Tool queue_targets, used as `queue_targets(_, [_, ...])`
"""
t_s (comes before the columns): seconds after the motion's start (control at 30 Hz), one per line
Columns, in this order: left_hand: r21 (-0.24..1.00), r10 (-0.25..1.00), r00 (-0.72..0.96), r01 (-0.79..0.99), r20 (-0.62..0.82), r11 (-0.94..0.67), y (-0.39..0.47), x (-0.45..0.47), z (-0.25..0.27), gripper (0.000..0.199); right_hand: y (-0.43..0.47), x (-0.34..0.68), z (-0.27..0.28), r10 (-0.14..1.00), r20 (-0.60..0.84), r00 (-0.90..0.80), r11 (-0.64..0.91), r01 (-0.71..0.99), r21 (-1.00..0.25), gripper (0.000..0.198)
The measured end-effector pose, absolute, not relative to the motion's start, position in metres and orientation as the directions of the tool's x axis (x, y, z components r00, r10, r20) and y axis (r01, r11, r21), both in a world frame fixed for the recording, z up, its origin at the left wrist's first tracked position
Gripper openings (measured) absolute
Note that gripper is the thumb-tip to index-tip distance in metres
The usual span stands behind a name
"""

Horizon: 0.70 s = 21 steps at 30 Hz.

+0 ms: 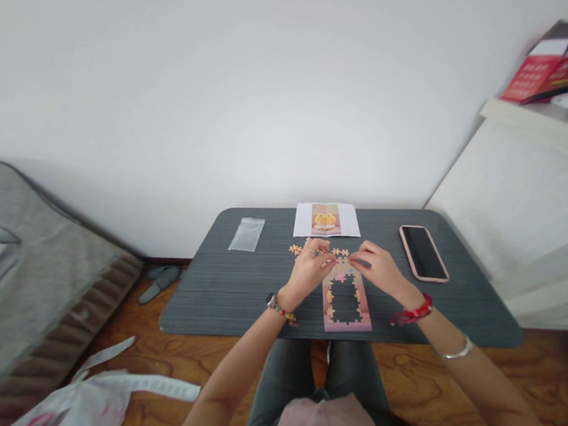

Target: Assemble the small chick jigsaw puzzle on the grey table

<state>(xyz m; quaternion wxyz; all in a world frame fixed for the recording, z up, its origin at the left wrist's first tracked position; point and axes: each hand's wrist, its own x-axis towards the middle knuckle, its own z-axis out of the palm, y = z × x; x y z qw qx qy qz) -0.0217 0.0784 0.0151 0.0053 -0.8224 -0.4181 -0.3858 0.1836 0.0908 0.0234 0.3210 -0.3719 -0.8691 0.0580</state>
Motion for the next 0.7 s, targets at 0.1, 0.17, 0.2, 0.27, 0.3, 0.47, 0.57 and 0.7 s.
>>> queue_targets(0.1, [0.347,0.738,0.399,0.695,0.544,-0.63,0.075,-0.013,0.0,0.01,0.087,0.195,0.003,0.736,0.394,-0.55,0.675,0.641,-0.366,0.018])
queue_targets(0.17, [0.356,0.771,0.42,0.71,0.479,-0.607,0.073,-0.008,-0.011,0.008,0.086,0.202,-0.011,0.768,0.322,-0.553,0.64,0.667,-0.382,0.017])
queue_targets(0.2, [0.355,0.782,0.428,0.718,0.453,-0.599,0.072,-0.006,-0.015,0.007,0.086,0.204,-0.017,0.781,0.294,-0.551,0.624,0.676,-0.391,0.016])
queue_targets(0.27, [0.35,0.795,0.441,0.729,0.417,-0.588,0.071,-0.003,-0.021,0.005,0.086,0.208,-0.026,0.8,0.256,-0.543,0.598,0.69,-0.407,0.015])
queue_targets(0.3, [0.349,0.797,0.447,0.73,0.407,-0.587,0.07,-0.002,-0.023,0.006,0.086,0.208,-0.029,0.807,0.243,-0.538,0.588,0.695,-0.415,0.014])
queue_targets(0.47, [0.338,0.813,0.457,0.748,0.36,-0.57,0.066,0.001,-0.024,0.012,0.089,0.207,-0.03,0.82,0.196,-0.538,0.565,0.704,-0.431,0.014])
queue_targets(0.57, [0.314,0.818,0.467,0.764,0.335,-0.564,0.064,0.002,-0.024,0.015,0.089,0.203,-0.024,0.819,0.153,-0.553,0.561,0.715,-0.417,0.015])
queue_targets(0.7, [0.27,0.798,0.512,0.758,0.316,-0.593,0.062,0.002,-0.025,0.015,0.089,0.201,-0.018,0.819,0.107,-0.564,0.558,0.738,-0.379,0.016])
